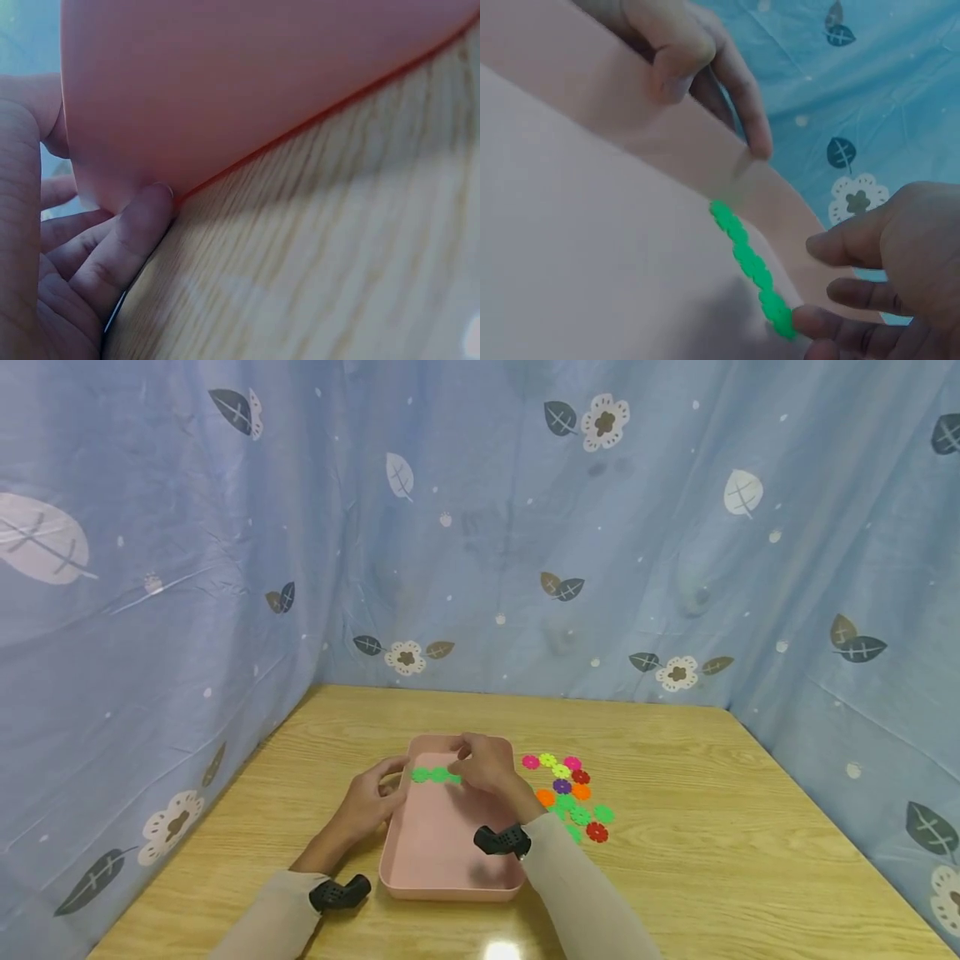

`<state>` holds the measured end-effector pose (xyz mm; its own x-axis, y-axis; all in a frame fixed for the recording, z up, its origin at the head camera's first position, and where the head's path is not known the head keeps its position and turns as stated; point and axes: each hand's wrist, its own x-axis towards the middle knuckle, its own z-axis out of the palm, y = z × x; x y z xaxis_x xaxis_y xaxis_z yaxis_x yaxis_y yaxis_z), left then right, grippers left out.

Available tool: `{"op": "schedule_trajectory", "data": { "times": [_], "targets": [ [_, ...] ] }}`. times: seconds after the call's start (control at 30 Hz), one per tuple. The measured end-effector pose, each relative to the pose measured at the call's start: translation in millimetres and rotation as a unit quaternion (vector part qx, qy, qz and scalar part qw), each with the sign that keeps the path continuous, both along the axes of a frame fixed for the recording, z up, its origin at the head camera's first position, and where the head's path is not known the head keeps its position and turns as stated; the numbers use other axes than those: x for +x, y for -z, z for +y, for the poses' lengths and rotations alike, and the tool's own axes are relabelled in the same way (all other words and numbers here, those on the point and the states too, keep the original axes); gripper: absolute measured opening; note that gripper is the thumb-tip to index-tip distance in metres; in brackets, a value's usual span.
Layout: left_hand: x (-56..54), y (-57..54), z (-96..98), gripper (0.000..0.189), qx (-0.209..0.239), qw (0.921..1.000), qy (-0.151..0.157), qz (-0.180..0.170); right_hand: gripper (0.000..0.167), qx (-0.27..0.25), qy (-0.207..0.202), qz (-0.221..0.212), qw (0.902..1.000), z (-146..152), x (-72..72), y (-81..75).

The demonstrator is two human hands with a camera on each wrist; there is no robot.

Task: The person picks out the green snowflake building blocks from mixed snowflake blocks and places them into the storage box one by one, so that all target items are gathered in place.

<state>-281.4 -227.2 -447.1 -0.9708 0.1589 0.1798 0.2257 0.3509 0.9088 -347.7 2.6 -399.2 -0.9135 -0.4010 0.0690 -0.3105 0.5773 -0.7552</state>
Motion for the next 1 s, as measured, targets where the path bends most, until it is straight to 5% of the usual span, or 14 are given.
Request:
{"op": "schedule_trajectory", "data": {
  "times": [0.2,0.43,1.0],
  "targets": [
    [2.1,-1.8,2.0,0.056,0.001,1.0,-0.002,-0.003,0.033,-0.011,-0.003,0.027,0.9996,10.7,1.1,4.0],
    [1.1,0.6,1.5,0.055,0.001,1.0,-0.005,0.004,0.035,-0.061,-0.013,0.012,0.998,24.6,7.9,-2.2],
    [0.5,-2.3,0.6,0.054,-0.02,0.9997,-0.014,0.011,0.029,-0.084,0.049,0.054,0.9938,73.9,12.1,-19.2]
  ]
}}
